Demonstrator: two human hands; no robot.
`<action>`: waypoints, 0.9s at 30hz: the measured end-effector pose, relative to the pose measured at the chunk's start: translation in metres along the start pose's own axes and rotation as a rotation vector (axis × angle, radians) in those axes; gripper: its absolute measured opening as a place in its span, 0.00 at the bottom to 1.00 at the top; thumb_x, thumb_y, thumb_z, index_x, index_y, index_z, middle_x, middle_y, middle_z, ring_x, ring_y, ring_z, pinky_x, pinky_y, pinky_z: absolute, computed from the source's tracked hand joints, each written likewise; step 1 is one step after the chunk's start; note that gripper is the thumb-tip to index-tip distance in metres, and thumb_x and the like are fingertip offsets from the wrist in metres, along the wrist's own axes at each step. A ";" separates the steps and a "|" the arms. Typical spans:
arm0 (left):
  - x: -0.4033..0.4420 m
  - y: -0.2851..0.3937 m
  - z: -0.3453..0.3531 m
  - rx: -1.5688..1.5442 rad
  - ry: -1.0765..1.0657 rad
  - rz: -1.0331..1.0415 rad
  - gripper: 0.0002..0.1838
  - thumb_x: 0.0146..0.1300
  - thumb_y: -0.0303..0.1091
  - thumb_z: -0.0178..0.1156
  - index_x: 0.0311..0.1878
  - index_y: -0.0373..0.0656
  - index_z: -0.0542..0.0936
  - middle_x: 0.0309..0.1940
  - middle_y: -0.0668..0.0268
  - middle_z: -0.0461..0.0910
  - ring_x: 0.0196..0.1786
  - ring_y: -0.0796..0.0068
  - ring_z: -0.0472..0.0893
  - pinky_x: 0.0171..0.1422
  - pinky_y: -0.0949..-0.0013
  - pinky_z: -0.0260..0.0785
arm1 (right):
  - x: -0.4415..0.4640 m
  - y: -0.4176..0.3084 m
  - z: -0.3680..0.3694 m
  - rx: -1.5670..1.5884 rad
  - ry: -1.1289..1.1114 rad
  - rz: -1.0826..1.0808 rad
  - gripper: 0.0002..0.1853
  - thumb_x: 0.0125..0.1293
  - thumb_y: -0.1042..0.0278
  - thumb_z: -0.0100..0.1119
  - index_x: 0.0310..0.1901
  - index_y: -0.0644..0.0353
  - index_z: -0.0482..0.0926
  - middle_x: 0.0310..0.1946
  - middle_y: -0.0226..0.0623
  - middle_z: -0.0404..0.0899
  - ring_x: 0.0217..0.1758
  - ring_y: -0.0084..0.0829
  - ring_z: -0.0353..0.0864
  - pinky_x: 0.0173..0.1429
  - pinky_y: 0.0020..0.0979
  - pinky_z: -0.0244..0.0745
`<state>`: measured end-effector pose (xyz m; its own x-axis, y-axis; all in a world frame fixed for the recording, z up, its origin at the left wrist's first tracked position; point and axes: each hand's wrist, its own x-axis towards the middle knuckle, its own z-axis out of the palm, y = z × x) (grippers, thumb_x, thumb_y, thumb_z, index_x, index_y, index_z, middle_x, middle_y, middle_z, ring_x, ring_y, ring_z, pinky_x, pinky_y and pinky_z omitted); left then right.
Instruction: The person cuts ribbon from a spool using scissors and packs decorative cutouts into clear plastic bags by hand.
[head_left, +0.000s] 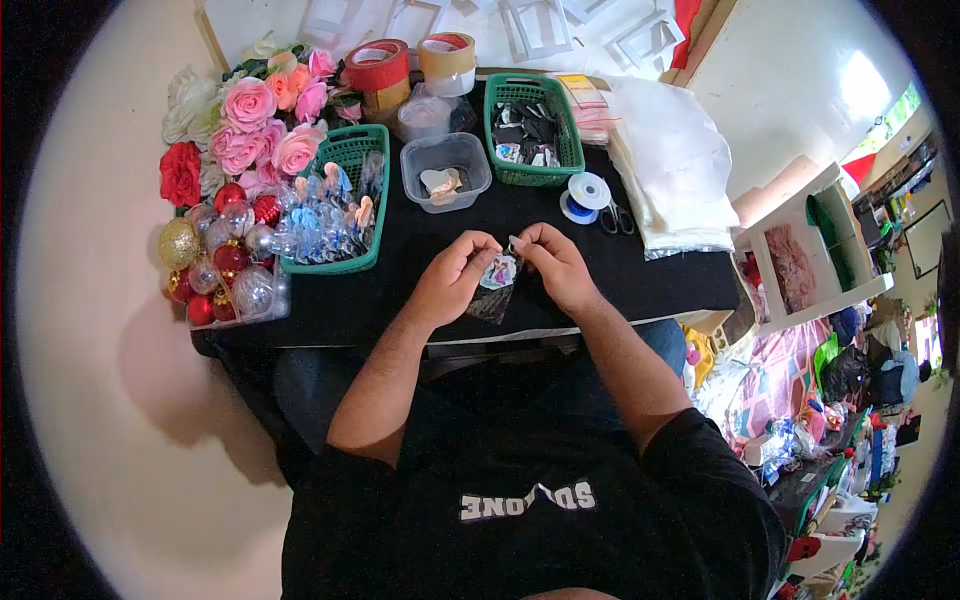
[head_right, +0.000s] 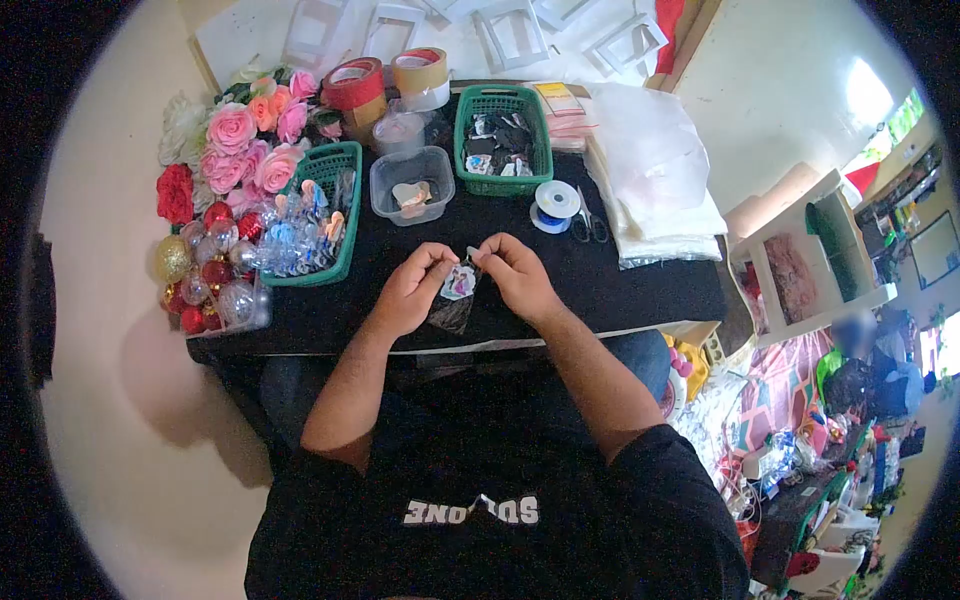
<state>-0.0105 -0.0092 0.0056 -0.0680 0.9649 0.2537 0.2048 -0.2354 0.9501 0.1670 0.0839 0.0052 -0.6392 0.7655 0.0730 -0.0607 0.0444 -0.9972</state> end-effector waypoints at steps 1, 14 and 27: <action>0.000 0.001 0.000 0.000 0.000 -0.001 0.08 0.74 0.30 0.52 0.50 0.39 0.75 0.40 0.65 0.78 0.45 0.77 0.78 0.53 0.72 0.70 | 0.000 0.000 0.000 0.001 0.003 -0.001 0.05 0.70 0.68 0.56 0.40 0.59 0.75 0.32 0.22 0.74 0.34 0.14 0.68 0.39 0.20 0.64; 0.000 0.001 0.001 -0.104 -0.035 -0.053 0.08 0.71 0.31 0.57 0.48 0.38 0.74 0.37 0.66 0.78 0.42 0.79 0.78 0.49 0.72 0.71 | 0.001 0.003 0.001 0.060 -0.015 -0.056 0.06 0.73 0.66 0.55 0.42 0.59 0.73 0.31 0.22 0.73 0.34 0.15 0.69 0.39 0.21 0.65; 0.001 0.003 -0.001 -0.051 -0.044 -0.123 0.07 0.74 0.33 0.53 0.46 0.38 0.73 0.37 0.71 0.75 0.42 0.83 0.74 0.48 0.75 0.68 | -0.001 0.002 -0.004 -0.086 -0.144 0.018 0.06 0.70 0.66 0.58 0.39 0.59 0.77 0.30 0.22 0.75 0.35 0.15 0.70 0.41 0.22 0.66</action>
<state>-0.0108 -0.0090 0.0092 -0.0463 0.9908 0.1273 0.1475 -0.1192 0.9818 0.1704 0.0861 0.0035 -0.7431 0.6673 0.0510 0.0136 0.0913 -0.9957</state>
